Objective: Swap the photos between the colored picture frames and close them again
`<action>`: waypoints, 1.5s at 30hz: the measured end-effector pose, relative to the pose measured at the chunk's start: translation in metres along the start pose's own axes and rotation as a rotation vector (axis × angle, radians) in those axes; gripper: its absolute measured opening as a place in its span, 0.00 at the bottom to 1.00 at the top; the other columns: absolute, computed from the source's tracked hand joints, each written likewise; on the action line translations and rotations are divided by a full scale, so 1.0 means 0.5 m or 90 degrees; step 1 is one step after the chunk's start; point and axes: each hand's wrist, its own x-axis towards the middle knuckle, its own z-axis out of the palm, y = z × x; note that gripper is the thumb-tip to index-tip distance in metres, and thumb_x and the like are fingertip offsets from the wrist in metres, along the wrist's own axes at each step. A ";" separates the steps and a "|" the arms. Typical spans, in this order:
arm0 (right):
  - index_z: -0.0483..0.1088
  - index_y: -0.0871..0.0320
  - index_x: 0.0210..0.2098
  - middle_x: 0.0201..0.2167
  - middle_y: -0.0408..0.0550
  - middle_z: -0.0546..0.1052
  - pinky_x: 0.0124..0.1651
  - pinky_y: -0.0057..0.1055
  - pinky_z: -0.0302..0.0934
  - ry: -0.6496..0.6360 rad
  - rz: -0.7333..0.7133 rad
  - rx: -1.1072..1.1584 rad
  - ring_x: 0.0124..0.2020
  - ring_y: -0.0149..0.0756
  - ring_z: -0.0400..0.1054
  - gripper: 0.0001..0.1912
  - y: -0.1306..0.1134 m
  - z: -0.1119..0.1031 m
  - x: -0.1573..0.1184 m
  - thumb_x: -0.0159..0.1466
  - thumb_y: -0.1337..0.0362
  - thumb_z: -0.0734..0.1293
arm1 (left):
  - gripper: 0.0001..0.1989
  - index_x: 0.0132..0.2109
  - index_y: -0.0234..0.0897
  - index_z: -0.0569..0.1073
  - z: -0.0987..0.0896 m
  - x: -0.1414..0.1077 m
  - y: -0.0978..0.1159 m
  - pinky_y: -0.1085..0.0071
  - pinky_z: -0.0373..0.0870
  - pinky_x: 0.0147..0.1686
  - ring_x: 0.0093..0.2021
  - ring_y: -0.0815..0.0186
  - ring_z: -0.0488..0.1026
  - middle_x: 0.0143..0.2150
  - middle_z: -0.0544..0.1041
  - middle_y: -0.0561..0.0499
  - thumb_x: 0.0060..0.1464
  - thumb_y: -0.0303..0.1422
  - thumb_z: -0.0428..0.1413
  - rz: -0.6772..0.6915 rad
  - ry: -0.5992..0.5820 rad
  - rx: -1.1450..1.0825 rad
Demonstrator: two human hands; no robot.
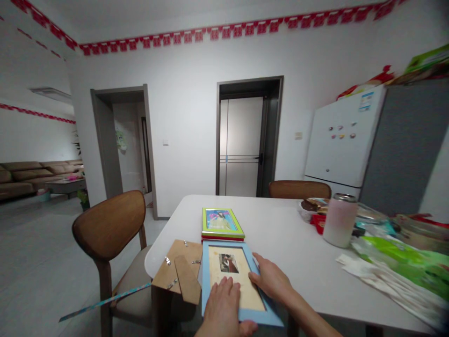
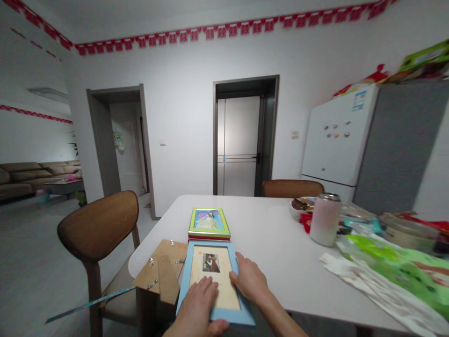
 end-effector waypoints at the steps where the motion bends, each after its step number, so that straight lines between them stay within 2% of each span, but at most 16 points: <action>1: 0.56 0.65 0.52 0.41 0.59 0.70 0.43 0.35 0.55 -0.004 0.012 0.032 0.42 0.44 0.64 0.31 0.003 0.000 0.000 0.48 0.66 0.59 | 0.36 0.56 0.31 0.55 0.000 -0.001 -0.001 0.59 0.39 0.56 0.59 0.55 0.45 0.59 0.52 0.40 0.41 0.42 0.54 -0.001 0.006 -0.004; 4: 0.55 0.68 0.52 0.39 0.59 0.72 0.42 0.34 0.56 0.006 0.099 0.215 0.40 0.44 0.66 0.33 0.003 -0.005 0.003 0.45 0.69 0.60 | 0.33 0.55 0.29 0.57 -0.004 -0.005 0.001 0.60 0.41 0.56 0.58 0.55 0.47 0.58 0.54 0.39 0.44 0.42 0.52 0.002 0.028 -0.014; 8: 0.51 0.68 0.53 0.34 0.55 0.74 0.34 0.31 0.61 -0.022 0.186 0.472 0.32 0.38 0.69 0.32 -0.010 -0.025 -0.003 0.48 0.66 0.56 | 0.35 0.55 0.27 0.56 -0.015 -0.001 0.018 0.61 0.43 0.56 0.59 0.55 0.46 0.59 0.52 0.38 0.42 0.40 0.54 0.033 0.041 -0.046; 12: 0.42 0.61 0.57 0.27 0.46 0.74 0.27 0.30 0.61 -0.081 0.226 0.769 0.23 0.34 0.68 0.36 -0.033 -0.064 -0.027 0.49 0.65 0.57 | 0.37 0.56 0.26 0.55 -0.029 0.003 0.053 0.61 0.45 0.56 0.58 0.55 0.47 0.59 0.51 0.39 0.39 0.37 0.57 0.086 0.086 -0.077; 16: 0.48 0.57 0.54 0.27 0.43 0.73 0.26 0.27 0.60 -0.103 0.184 0.850 0.20 0.29 0.66 0.35 -0.054 -0.098 -0.039 0.47 0.65 0.61 | 0.28 0.54 0.29 0.59 -0.051 -0.001 0.077 0.63 0.55 0.52 0.53 0.57 0.57 0.53 0.63 0.41 0.41 0.28 0.52 0.171 0.175 -0.041; 18: 0.53 0.57 0.52 0.27 0.43 0.73 0.25 0.25 0.59 -0.106 0.165 0.831 0.21 0.28 0.65 0.32 -0.051 -0.102 -0.036 0.47 0.65 0.62 | 0.26 0.53 0.31 0.60 -0.066 -0.003 0.068 0.64 0.59 0.49 0.49 0.59 0.61 0.49 0.66 0.42 0.42 0.24 0.47 0.174 0.239 -0.030; 20: 0.54 0.59 0.51 0.25 0.42 0.72 0.23 0.24 0.57 -0.091 0.171 0.758 0.20 0.28 0.65 0.31 -0.033 -0.094 -0.030 0.48 0.65 0.62 | 0.25 0.53 0.31 0.59 -0.083 -0.007 0.041 0.65 0.60 0.48 0.48 0.60 0.63 0.47 0.67 0.42 0.44 0.23 0.44 0.135 0.330 -0.055; 23: 0.51 0.66 0.54 0.22 0.44 0.72 0.21 0.25 0.56 -0.045 0.191 0.559 0.18 0.29 0.63 0.31 0.013 -0.067 -0.017 0.50 0.65 0.58 | 0.23 0.52 0.32 0.59 -0.100 -0.016 -0.021 0.66 0.60 0.48 0.48 0.62 0.64 0.48 0.67 0.43 0.46 0.25 0.43 0.016 0.462 -0.138; 25: 0.53 0.70 0.53 0.21 0.47 0.73 0.23 0.26 0.56 -0.019 0.179 0.385 0.19 0.32 0.65 0.29 0.044 -0.047 -0.009 0.52 0.65 0.56 | 0.22 0.51 0.31 0.60 -0.099 -0.026 -0.063 0.66 0.60 0.47 0.47 0.61 0.65 0.48 0.68 0.43 0.46 0.27 0.44 -0.064 0.490 -0.173; 27: 0.58 0.71 0.50 0.24 0.51 0.74 0.28 0.27 0.57 0.000 0.138 0.199 0.24 0.35 0.67 0.26 0.066 -0.032 -0.003 0.52 0.65 0.55 | 0.22 0.51 0.31 0.60 -0.090 -0.039 -0.096 0.66 0.60 0.46 0.47 0.61 0.65 0.48 0.68 0.43 0.46 0.30 0.45 -0.119 0.466 -0.161; 29: 0.63 0.70 0.47 0.31 0.56 0.75 0.34 0.28 0.58 0.014 0.103 0.068 0.32 0.38 0.68 0.24 0.079 -0.023 0.002 0.52 0.64 0.55 | 0.22 0.51 0.31 0.61 -0.079 -0.053 -0.113 0.67 0.61 0.45 0.47 0.60 0.65 0.48 0.68 0.43 0.47 0.33 0.45 -0.158 0.407 -0.102; 33: 0.66 0.70 0.44 0.40 0.61 0.72 0.43 0.32 0.55 0.019 0.089 -0.001 0.40 0.43 0.67 0.23 0.081 -0.018 0.006 0.52 0.64 0.55 | 0.22 0.51 0.32 0.62 -0.076 -0.072 -0.116 0.66 0.61 0.43 0.46 0.59 0.65 0.47 0.69 0.43 0.49 0.37 0.45 -0.192 0.311 0.060; 37: 0.67 0.67 0.42 0.39 0.61 0.73 0.42 0.33 0.56 0.020 0.084 -0.027 0.40 0.44 0.67 0.21 0.076 -0.015 0.005 0.53 0.64 0.55 | 0.22 0.50 0.33 0.64 -0.082 -0.081 -0.104 0.64 0.55 0.48 0.49 0.58 0.62 0.47 0.68 0.43 0.48 0.37 0.45 -0.148 0.281 0.136; 41: 0.69 0.63 0.38 0.35 0.59 0.74 0.38 0.33 0.57 0.013 0.085 -0.049 0.37 0.43 0.68 0.18 0.074 -0.014 0.000 0.53 0.62 0.55 | 0.30 0.54 0.37 0.59 -0.066 -0.074 -0.088 0.62 0.42 0.55 0.57 0.57 0.49 0.58 0.56 0.47 0.40 0.34 0.51 -0.054 0.161 0.119; 45: 0.69 0.63 0.38 0.35 0.58 0.73 0.39 0.33 0.57 0.002 0.083 -0.051 0.37 0.42 0.67 0.18 0.075 -0.018 -0.002 0.54 0.62 0.55 | 0.33 0.56 0.37 0.55 -0.039 -0.051 -0.077 0.60 0.35 0.57 0.60 0.59 0.42 0.60 0.51 0.48 0.38 0.28 0.49 -0.004 0.096 0.112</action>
